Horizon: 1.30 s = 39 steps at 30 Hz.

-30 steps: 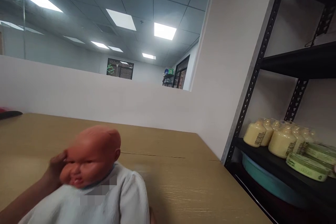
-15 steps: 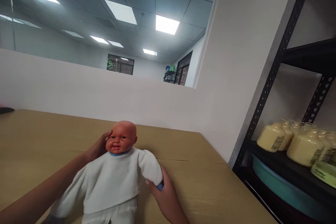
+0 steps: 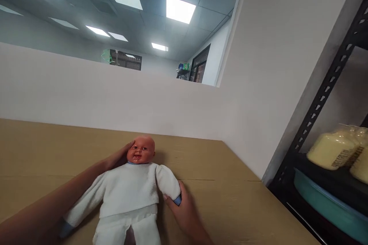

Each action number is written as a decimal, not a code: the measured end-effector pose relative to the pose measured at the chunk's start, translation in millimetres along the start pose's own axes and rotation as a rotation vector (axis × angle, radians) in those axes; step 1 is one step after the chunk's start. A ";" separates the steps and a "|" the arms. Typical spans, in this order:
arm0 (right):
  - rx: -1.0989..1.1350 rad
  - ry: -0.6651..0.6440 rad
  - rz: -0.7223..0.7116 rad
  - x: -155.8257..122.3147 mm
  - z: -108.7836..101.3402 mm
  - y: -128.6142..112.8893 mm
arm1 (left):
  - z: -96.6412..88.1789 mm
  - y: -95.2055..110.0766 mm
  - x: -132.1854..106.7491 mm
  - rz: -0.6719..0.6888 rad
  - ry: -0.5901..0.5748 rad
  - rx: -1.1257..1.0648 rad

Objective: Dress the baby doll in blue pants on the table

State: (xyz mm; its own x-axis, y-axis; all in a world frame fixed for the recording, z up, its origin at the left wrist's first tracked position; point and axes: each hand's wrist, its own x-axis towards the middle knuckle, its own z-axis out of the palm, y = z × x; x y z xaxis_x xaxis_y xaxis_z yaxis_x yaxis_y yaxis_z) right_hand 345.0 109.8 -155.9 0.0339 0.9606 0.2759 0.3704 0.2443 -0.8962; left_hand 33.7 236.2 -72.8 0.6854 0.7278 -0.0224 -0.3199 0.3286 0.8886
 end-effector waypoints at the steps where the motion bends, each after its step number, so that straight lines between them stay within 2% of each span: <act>1: -0.002 0.009 -0.002 -2.0 0.5 0.8 | -3.6 -3.4 3.0 -0.016 0.008 0.001; 8: -0.005 0.126 0.041 -9.7 2.4 1.5 | -18.3 -20.5 18.4 -0.058 0.080 -0.008; 16: -0.108 0.082 0.058 -6.1 -5.5 2.9 | -27.1 -24.8 24.1 -0.078 0.130 -0.009; 32: -0.142 0.118 0.033 -7.3 -4.5 -3.4 | -26.7 -27.9 31.0 -0.091 0.103 0.102; 36: -0.155 0.118 0.046 -7.1 -4.4 0.2 | -24.1 -31.5 34.7 -0.011 0.187 0.225; 39: -0.153 0.107 0.038 -6.8 -3.6 4.5 | -30.0 -24.7 32.5 0.094 0.345 0.391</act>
State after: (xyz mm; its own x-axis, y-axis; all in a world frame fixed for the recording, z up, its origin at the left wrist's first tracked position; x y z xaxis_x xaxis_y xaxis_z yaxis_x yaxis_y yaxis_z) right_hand 349.8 103.9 -160.5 0.1465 0.9470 0.2858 0.5035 0.1773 -0.8456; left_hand 44.2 269.8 -109.2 0.3894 0.9207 -0.0251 -0.0568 0.0512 0.9971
